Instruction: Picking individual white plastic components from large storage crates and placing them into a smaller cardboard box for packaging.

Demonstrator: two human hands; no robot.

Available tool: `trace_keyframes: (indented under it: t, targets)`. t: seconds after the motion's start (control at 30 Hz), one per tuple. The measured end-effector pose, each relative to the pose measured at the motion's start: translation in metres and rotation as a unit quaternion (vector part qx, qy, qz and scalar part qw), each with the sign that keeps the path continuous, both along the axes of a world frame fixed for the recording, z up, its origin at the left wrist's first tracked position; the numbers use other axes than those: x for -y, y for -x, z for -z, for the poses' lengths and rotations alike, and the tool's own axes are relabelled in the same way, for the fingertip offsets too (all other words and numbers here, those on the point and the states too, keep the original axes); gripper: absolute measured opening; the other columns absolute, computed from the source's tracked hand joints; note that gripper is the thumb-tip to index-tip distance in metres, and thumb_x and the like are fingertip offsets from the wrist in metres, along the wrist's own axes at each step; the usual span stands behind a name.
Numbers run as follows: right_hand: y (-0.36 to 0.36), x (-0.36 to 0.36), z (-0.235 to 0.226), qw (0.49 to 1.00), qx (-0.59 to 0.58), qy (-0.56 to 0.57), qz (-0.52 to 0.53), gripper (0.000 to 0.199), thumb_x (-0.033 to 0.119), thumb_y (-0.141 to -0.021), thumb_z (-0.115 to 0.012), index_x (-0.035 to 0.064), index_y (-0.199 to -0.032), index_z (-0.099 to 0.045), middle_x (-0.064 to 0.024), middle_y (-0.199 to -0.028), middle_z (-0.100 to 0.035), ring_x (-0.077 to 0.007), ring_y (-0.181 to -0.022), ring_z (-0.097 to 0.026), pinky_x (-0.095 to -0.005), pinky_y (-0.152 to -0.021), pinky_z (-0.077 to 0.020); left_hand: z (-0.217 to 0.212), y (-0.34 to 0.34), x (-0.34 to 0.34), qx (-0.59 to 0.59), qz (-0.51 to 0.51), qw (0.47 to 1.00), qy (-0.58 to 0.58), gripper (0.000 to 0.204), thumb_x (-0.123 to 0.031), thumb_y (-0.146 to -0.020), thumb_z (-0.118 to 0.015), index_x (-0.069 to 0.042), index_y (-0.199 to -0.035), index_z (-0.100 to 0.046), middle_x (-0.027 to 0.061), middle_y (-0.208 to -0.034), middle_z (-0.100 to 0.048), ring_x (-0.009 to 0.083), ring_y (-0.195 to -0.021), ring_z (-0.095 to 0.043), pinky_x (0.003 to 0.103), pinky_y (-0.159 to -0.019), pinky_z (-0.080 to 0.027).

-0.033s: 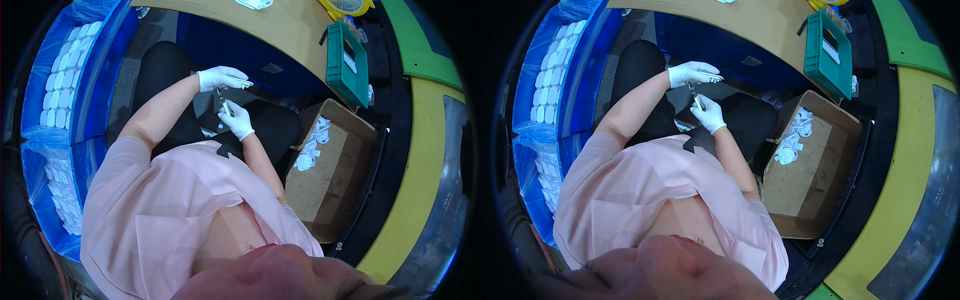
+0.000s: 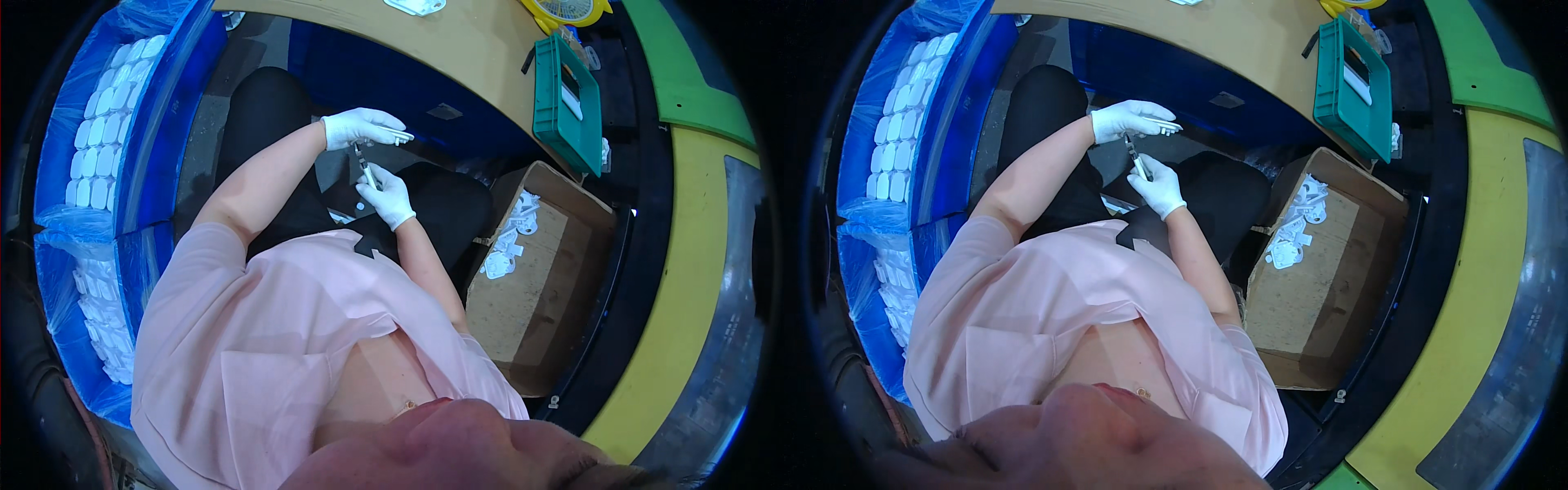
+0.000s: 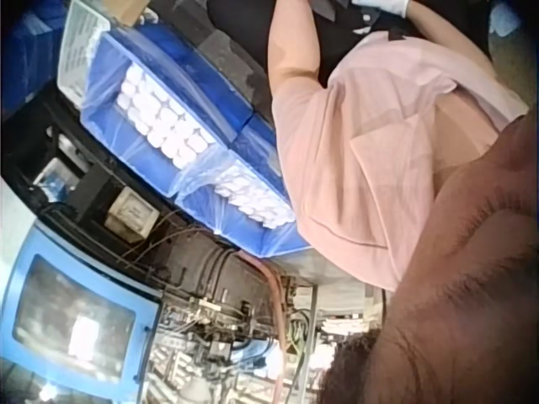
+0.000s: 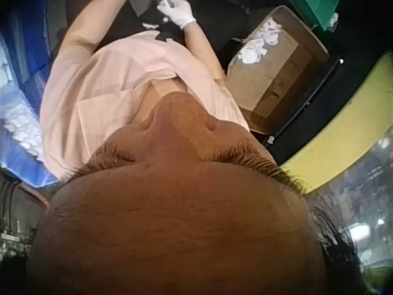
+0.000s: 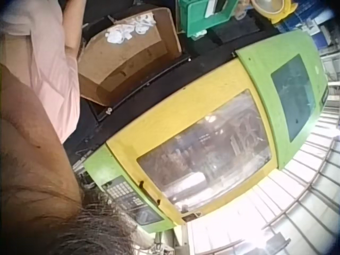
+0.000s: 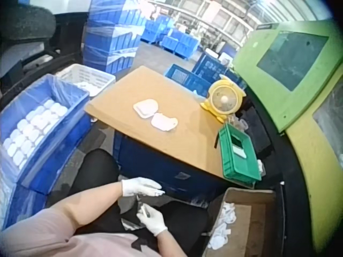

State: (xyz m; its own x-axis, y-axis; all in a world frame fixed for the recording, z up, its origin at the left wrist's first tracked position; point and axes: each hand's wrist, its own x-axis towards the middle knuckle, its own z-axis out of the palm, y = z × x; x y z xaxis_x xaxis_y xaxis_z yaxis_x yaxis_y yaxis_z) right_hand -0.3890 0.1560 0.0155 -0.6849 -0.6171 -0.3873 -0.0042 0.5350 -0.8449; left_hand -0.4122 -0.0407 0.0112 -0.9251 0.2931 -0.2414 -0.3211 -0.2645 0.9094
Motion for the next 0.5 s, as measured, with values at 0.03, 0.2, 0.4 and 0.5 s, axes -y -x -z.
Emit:
trace_keyframes:
  t: [0.03,0.2,0.4,0.5]
  targets:
    - [0.000,-0.001,0.001,1.000,0.010,0.006,-0.008,0.040,0.014,-0.077,-0.066,0.0002,-0.114,-0.059,0.0003,-0.080,-0.060,-0.0074,-0.073,-0.054,-0.0233,-0.071,-0.0458,0.004,0.000,-0.001,-0.002,0.002,1.000,-0.009,0.053,-0.023,-0.077,-0.071,-0.007,-0.125,-0.055,0.0032,-0.113,-0.062,0.0101,-0.096,-0.054,0.024,-0.078,-0.040]
    - [0.000,0.000,-0.001,1.000,-0.016,-0.007,-0.025,0.041,0.015,-0.077,-0.065,0.0012,-0.115,-0.059,-0.0012,-0.081,-0.062,-0.0088,-0.074,-0.055,-0.0239,-0.071,-0.0463,0.005,0.001,-0.002,-0.005,-0.006,1.000,0.028,0.053,-0.024,-0.076,-0.072,-0.007,-0.124,-0.057,0.0039,-0.113,-0.062,0.0109,-0.097,-0.054,0.024,-0.078,-0.041]
    - [0.001,-0.001,0.006,0.997,-0.067,-0.024,-0.033,0.040,0.016,-0.078,-0.063,0.0026,-0.115,-0.060,-0.0057,-0.082,-0.064,-0.0118,-0.071,-0.058,-0.0255,-0.069,-0.0479,0.006,0.000,-0.004,-0.005,-0.005,1.000,0.031,0.054,-0.024,-0.074,-0.074,-0.006,-0.123,-0.057,0.0064,-0.114,-0.061,0.0140,-0.102,-0.054,0.025,-0.085,-0.041]
    - [0.002,-0.004,0.007,0.996,-0.073,-0.034,-0.036,0.037,0.016,-0.078,-0.062,0.0027,-0.113,-0.062,-0.0071,-0.081,-0.065,-0.0125,-0.069,-0.060,-0.0262,-0.067,-0.0486,0.006,0.000,-0.005,0.017,0.018,0.999,0.027,0.052,-0.017,-0.077,-0.071,-0.003,-0.124,-0.054,0.0091,-0.118,-0.059,0.0167,-0.111,-0.054,0.030,-0.099,-0.039]
